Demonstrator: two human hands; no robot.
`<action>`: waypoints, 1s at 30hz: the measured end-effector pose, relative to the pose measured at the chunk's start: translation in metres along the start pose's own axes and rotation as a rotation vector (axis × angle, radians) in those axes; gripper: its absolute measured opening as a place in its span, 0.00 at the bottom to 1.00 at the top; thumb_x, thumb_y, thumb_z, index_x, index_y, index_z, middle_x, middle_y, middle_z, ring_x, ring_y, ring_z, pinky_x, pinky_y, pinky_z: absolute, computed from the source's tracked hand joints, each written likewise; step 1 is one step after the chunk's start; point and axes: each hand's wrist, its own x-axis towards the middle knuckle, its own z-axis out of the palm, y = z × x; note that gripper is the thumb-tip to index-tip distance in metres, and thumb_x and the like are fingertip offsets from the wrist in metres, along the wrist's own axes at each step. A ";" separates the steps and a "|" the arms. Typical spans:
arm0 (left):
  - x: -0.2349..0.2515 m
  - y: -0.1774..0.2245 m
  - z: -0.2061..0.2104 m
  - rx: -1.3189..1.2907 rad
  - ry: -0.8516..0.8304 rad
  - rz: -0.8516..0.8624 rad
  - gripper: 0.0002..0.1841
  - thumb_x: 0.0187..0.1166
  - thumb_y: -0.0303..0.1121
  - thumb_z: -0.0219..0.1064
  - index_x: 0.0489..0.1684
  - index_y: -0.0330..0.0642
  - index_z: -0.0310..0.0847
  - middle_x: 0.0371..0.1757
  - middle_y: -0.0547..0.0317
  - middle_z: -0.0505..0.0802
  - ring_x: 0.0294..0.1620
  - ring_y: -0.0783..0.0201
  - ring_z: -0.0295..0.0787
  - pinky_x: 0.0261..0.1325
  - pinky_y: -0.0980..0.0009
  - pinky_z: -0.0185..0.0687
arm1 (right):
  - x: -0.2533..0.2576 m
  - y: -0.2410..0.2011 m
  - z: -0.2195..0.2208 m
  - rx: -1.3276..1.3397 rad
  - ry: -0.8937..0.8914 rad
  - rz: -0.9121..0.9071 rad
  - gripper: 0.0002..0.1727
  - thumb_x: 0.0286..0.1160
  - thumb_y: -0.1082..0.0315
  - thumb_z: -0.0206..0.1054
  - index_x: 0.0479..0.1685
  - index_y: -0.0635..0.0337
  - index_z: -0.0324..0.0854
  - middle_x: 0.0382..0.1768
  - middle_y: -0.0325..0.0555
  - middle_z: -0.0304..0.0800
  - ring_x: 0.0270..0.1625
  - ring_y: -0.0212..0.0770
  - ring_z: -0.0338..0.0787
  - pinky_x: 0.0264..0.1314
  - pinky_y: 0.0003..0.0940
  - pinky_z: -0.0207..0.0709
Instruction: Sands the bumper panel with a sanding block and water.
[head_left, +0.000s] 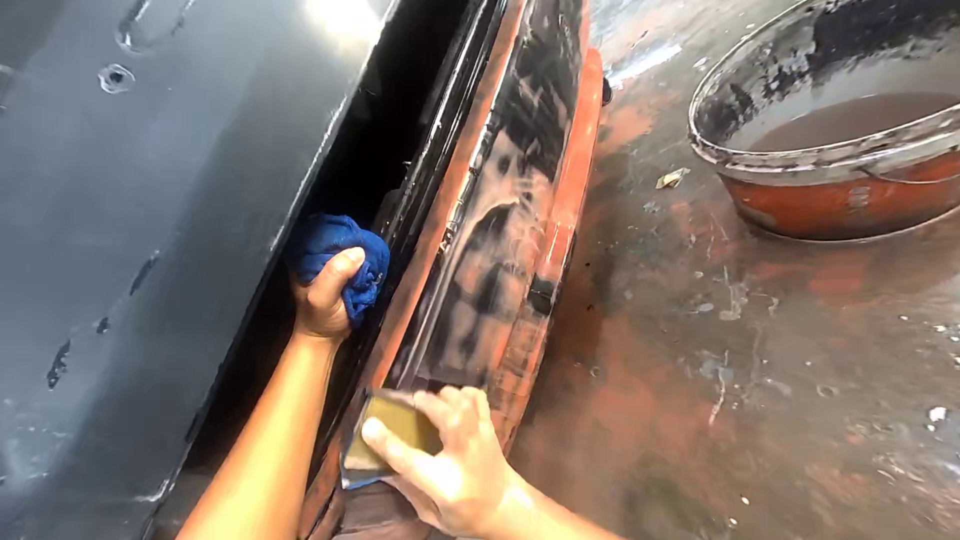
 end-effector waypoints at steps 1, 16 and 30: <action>0.001 -0.001 -0.001 -0.015 -0.007 0.007 0.07 0.71 0.33 0.69 0.44 0.52 0.85 0.35 0.67 0.94 0.36 0.72 0.91 0.43 0.74 0.89 | 0.000 0.007 0.001 0.006 -0.018 -0.076 0.29 0.70 0.41 0.71 0.75 0.17 0.76 0.63 0.48 0.86 0.58 0.47 0.86 0.57 0.49 0.78; 0.008 0.004 0.009 0.347 -0.212 0.286 0.16 0.61 0.30 0.75 0.47 0.43 0.81 0.38 0.65 0.92 0.38 0.70 0.91 0.44 0.71 0.90 | 0.056 0.077 -0.002 -0.092 0.267 0.164 0.29 0.70 0.41 0.69 0.74 0.30 0.81 0.61 0.50 0.80 0.61 0.48 0.82 0.58 0.50 0.80; 0.011 0.000 0.007 0.142 -0.238 0.197 0.14 0.67 0.26 0.71 0.50 0.48 0.80 0.39 0.70 0.92 0.38 0.72 0.90 0.44 0.72 0.90 | 0.083 0.088 -0.006 -0.080 0.319 0.045 0.29 0.67 0.44 0.73 0.71 0.36 0.85 0.61 0.54 0.80 0.62 0.50 0.80 0.61 0.51 0.78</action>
